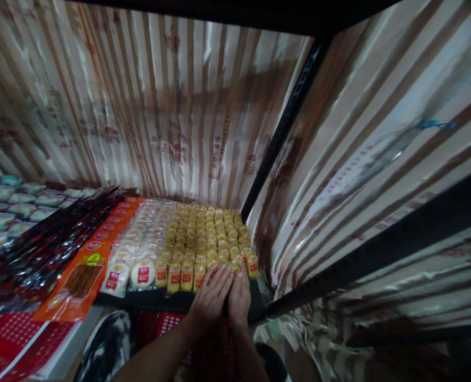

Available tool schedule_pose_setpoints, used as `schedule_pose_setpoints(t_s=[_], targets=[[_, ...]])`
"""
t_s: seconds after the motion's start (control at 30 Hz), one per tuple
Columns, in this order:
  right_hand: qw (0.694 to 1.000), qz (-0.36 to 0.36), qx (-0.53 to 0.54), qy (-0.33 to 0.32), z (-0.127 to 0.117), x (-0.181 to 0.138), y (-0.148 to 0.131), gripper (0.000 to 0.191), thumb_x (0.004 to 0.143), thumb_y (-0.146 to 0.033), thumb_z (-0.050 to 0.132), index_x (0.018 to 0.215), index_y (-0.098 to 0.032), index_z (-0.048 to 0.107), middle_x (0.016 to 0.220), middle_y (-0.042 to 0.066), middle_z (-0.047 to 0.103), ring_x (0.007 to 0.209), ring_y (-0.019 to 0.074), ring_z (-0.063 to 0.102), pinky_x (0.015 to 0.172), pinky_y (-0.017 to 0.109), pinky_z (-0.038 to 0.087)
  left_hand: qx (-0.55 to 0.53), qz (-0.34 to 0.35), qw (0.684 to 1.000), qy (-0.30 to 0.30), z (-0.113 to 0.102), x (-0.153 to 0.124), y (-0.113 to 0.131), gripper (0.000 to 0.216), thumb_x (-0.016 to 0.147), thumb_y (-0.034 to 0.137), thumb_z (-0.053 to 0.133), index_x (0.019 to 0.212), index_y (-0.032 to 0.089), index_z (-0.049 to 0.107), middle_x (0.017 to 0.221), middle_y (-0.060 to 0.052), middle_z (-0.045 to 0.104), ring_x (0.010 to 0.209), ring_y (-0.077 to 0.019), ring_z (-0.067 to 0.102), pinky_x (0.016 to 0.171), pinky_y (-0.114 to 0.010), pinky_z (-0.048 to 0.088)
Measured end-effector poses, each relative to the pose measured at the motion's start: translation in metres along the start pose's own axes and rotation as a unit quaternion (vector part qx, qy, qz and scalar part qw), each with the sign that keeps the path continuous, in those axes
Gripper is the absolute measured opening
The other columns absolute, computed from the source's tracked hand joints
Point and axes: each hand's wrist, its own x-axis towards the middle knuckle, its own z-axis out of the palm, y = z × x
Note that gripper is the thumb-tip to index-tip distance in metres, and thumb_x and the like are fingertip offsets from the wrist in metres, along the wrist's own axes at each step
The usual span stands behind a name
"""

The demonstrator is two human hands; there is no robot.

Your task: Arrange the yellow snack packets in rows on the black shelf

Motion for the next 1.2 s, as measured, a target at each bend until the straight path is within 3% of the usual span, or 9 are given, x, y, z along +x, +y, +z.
schedule_pose_setpoints(t_s=[0.23, 0.43, 0.53, 0.67, 0.8, 0.93, 1.03, 1.2], targets=[[0.997, 0.044, 0.063, -0.019, -0.002, 0.0, 0.002, 0.072, 0.082, -0.06, 0.022, 0.131, -0.011, 0.041, 0.142, 0.013, 0.036, 0.132, 0.0202, 0.029, 0.11, 0.038, 0.019, 0.007, 0.056, 0.998, -0.007, -0.006, 0.0, -0.002, 0.044, 0.093, 0.027, 0.03, 0.136, 0.018, 0.034, 0.148, -0.003, 0.022, 0.137, -0.0193, 0.018, 0.113, -0.043, 0.008], [0.994, 0.045, 0.101, -0.002, -0.005, 0.003, 0.002, 0.068, 0.083, -0.06, 0.025, 0.127, -0.012, 0.046, 0.134, 0.013, 0.047, 0.125, 0.0214, 0.04, 0.106, 0.039, 0.028, 0.002, 0.107, 0.993, -0.04, -0.01, 0.0, -0.002, 0.043, 0.093, 0.028, 0.033, 0.135, 0.019, 0.036, 0.149, -0.004, 0.021, 0.137, -0.0193, 0.017, 0.113, -0.041, 0.011], [0.996, 0.035, 0.084, 0.006, -0.006, 0.006, 0.0, 0.065, 0.085, -0.057, 0.024, 0.122, -0.011, 0.051, 0.126, 0.014, 0.054, 0.122, 0.0223, 0.043, 0.102, 0.039, 0.033, -0.021, 0.123, 0.991, -0.051, -0.009, 0.001, 0.0, 0.043, 0.093, 0.029, 0.033, 0.134, 0.018, 0.037, 0.147, -0.005, 0.027, 0.136, -0.0193, 0.018, 0.112, -0.04, 0.012], [1.0, 0.015, 0.019, 0.012, -0.004, 0.011, 0.004, 0.062, 0.086, -0.055, 0.025, 0.116, -0.011, 0.057, 0.119, 0.015, 0.058, 0.121, 0.0239, 0.044, 0.103, 0.041, 0.031, -0.034, 0.109, 0.991, -0.063, -0.011, 0.005, 0.004, 0.044, 0.092, 0.028, 0.033, 0.135, 0.016, 0.036, 0.143, -0.008, 0.034, 0.135, -0.0199, 0.022, 0.112, -0.042, 0.015], [0.999, -0.028, -0.023, 0.02, -0.002, 0.008, 0.005, 0.06, 0.087, -0.051, 0.022, 0.115, -0.01, 0.056, 0.121, 0.016, 0.056, 0.119, 0.0241, 0.044, 0.103, 0.043, 0.029, -0.036, 0.103, 0.992, -0.068, -0.017, 0.007, 0.004, 0.046, 0.091, 0.03, 0.035, 0.135, 0.017, 0.036, 0.143, -0.009, 0.035, 0.134, -0.0206, 0.024, 0.111, -0.042, 0.018], [0.982, -0.146, -0.092, 0.071, -0.004, 0.003, -0.015, 0.056, 0.089, -0.044, 0.022, 0.121, -0.008, 0.05, 0.126, 0.018, 0.05, 0.122, 0.0239, 0.04, 0.102, 0.044, 0.029, -0.034, 0.105, 0.993, -0.05, -0.015, 0.006, 0.004, 0.046, 0.089, 0.03, 0.039, 0.134, 0.016, 0.039, 0.143, -0.01, 0.034, 0.134, -0.0224, 0.026, 0.111, -0.043, 0.019], [0.964, -0.223, -0.131, 0.068, -0.004, 0.005, -0.033, 0.051, 0.09, -0.038, 0.024, 0.12, -0.008, 0.051, 0.127, 0.018, 0.05, 0.124, 0.0228, 0.038, 0.102, 0.044, 0.029, -0.037, 0.107, 0.993, -0.026, -0.005, 0.002, 0.005, 0.045, 0.088, 0.029, 0.041, 0.13, 0.015, 0.044, 0.14, -0.011, 0.038, 0.132, -0.0243, 0.03, 0.111, -0.045, 0.019], [0.971, -0.205, -0.123, 0.015, 0.003, 0.02, -0.052, 0.048, 0.09, -0.037, 0.025, 0.118, -0.01, 0.053, 0.122, 0.015, 0.055, 0.117, 0.0208, 0.046, 0.099, 0.04, 0.034, -0.064, 0.091, 0.994, -0.005, 0.006, -0.003, 0.006, 0.039, 0.088, 0.029, 0.04, 0.123, 0.018, 0.05, 0.127, -0.008, 0.054, 0.124, -0.0228, 0.041, 0.112, -0.048, 0.018]])
